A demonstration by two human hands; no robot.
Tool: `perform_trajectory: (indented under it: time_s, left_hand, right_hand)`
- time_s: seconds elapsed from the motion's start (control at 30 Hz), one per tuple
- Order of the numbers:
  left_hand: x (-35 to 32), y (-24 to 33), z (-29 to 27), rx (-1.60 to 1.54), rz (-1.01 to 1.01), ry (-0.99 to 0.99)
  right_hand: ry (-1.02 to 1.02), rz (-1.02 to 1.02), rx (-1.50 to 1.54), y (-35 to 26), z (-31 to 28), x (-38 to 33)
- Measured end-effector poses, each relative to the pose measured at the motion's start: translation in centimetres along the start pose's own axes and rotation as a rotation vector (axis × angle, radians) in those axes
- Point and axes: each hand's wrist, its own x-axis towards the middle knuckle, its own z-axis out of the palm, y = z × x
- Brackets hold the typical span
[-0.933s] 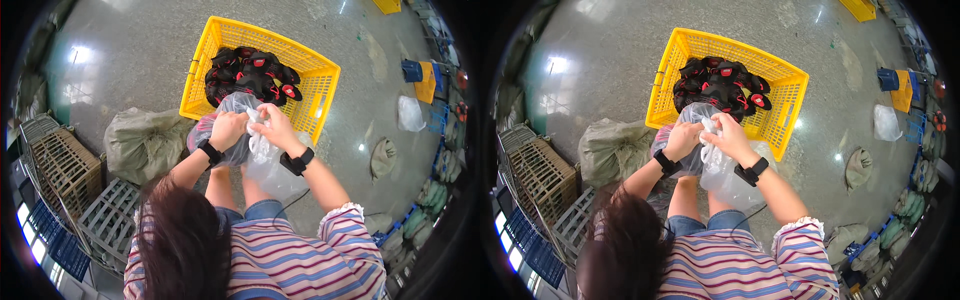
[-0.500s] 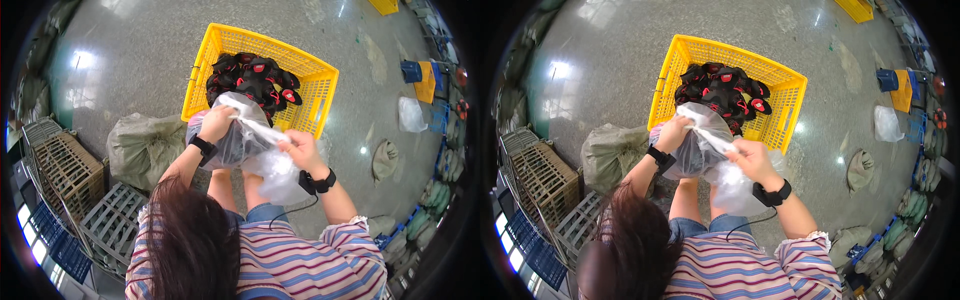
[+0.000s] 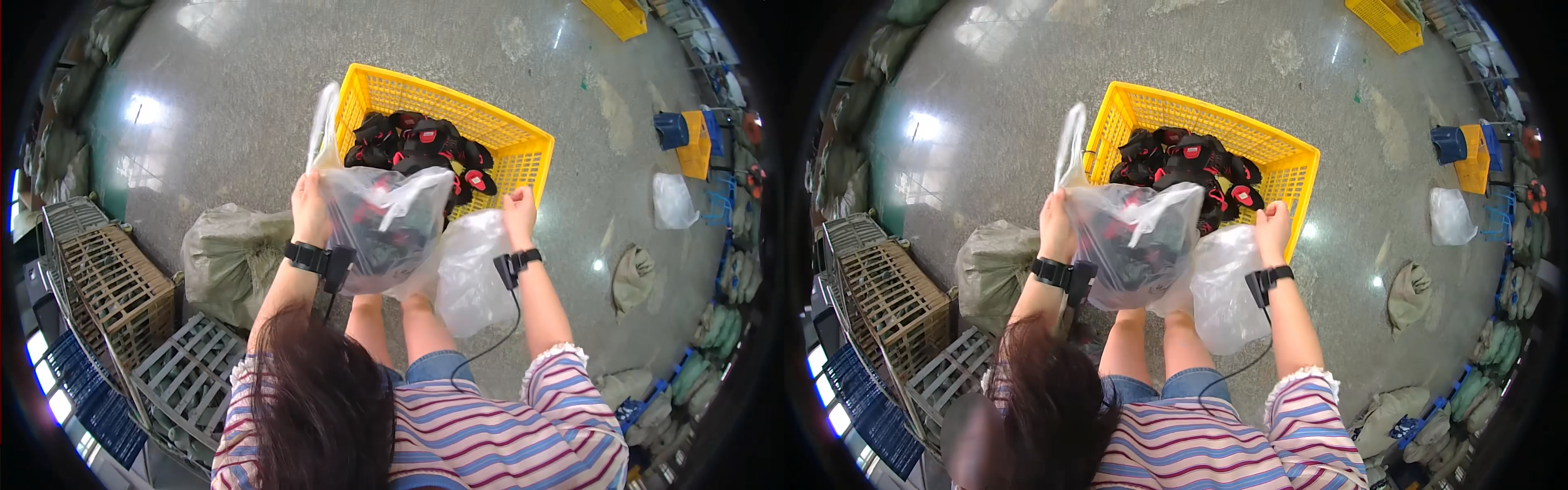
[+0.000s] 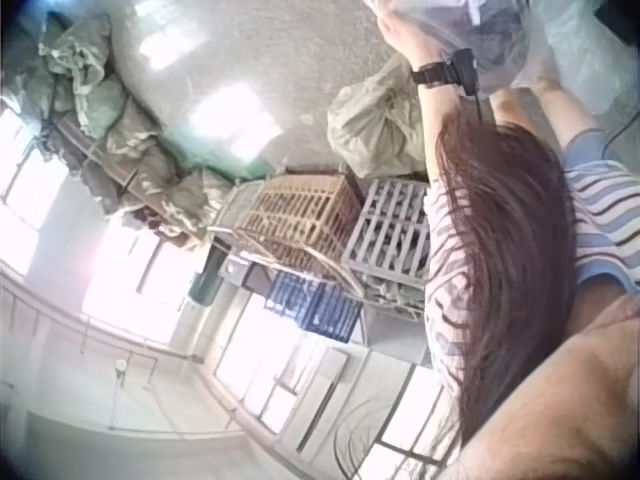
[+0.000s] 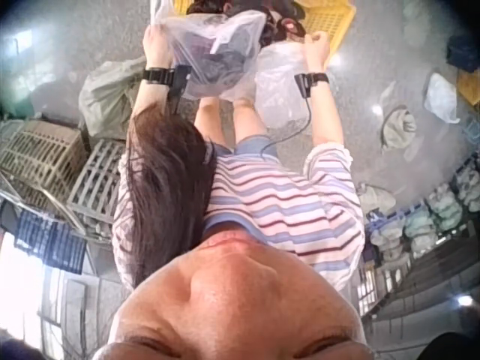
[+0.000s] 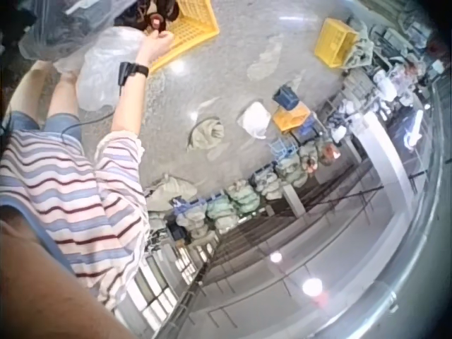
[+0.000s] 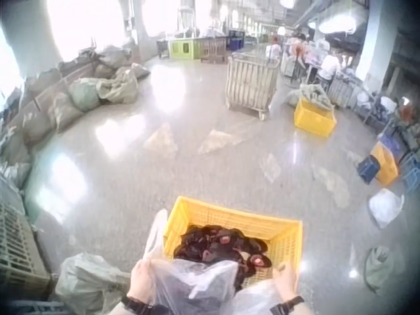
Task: The person unpacks small plastic bags containing black and red footwear from a large green sack and places them into a yellow plastic crate. The person repeatedly reaches into the sack, retrieves a bag, opens it, and transfers the contents into the crate.
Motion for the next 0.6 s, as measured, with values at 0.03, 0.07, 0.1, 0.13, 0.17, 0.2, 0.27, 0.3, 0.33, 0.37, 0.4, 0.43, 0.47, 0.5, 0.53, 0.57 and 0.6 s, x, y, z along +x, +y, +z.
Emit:
perform_trajectory:
  time_s: [0.03, 0.07, 0.1, 0.13, 0.17, 0.2, 0.27, 0.3, 0.33, 0.37, 0.4, 0.43, 0.47, 0.5, 0.53, 0.57, 0.6]
  left_hand:
    - [-0.3, -0.3, -0.2, -0.069, -0.012, 0.022]
    - [-0.5, -1.8, 0.0, -0.033, -0.065, -0.022]
    - [-2.0, -3.2, 1.9, 0.181, -0.016, -0.114]
    - [-4.2, -3.1, 5.4, 0.119, -0.051, -0.249]
    - [-3.8, -5.6, 5.7, 0.05, -0.052, -0.258]
    - [-4.5, -6.1, 7.0, 0.075, 0.002, -0.343]
    - [-4.8, -6.2, 7.5, 0.144, 0.023, -0.503]
    - [-5.0, -5.1, 7.6, 0.204, 0.095, -0.586]
    - [-4.8, -2.8, 6.8, 0.501, 0.401, -0.497]
    - [-4.0, -0.6, 4.7, 0.791, 0.704, -0.39]
    - [-2.7, -0.1, 1.0, 0.91, 0.772, -0.201]
    - [-0.9, -0.8, -3.1, 1.019, 0.842, -0.01]
    - [0.3, -3.2, -8.5, 1.091, 0.71, 0.003]
    - [0.8, -6.6, -13.6, 1.155, 0.573, 0.021]
    - [0.9, -9.8, -16.8, 1.05, 0.262, -0.081]
    - [0.7, -12.6, -18.5, 0.923, -0.042, -0.186]
    - [-0.1, -15.6, -18.6, 0.973, -0.099, -0.222]
  right_hand:
    - [-0.004, -0.079, 0.08, -2.5, -0.8, -1.4]
    - [-0.193, -0.25, 0.162, -4.9, -0.2, -3.4]
    - [-0.386, -0.323, 0.208, -8.4, 0.1, -6.3]
    - [-0.476, -0.481, 0.084, -8.7, 1.2, -8.8]
    - [-0.647, -0.475, 0.224, -9.9, 4.0, -11.7]
    - [-0.717, -0.407, 0.203, -8.7, 7.4, -13.4]
    - [-0.448, -0.431, 0.135, -9.4, 9.6, -12.5]
    - [-0.438, -0.357, 0.07, -8.4, 10.0, -10.1]
    - [-0.426, -0.276, 0.005, -7.0, 10.2, -7.6]
    - [-0.43, -0.239, -0.009, -4.5, 9.6, -5.4]
    - [-0.361, -0.009, 0.349, -4.3, 8.7, -4.8]
    - [-0.275, 0.224, 0.697, -4.4, 7.8, -4.0]
    - [-0.306, 0.203, 0.678, -4.1, 6.9, -3.7]
    - [-0.34, 0.178, 0.655, -3.7, 6.1, -4.1]
    - [-0.431, 0.113, 0.578, -3.3, 5.1, -4.6]
    - [-0.518, 0.049, 0.494, -2.9, 3.9, -5.1]
    - [-0.599, 0.132, 0.58, -2.5, 2.9, -5.5]
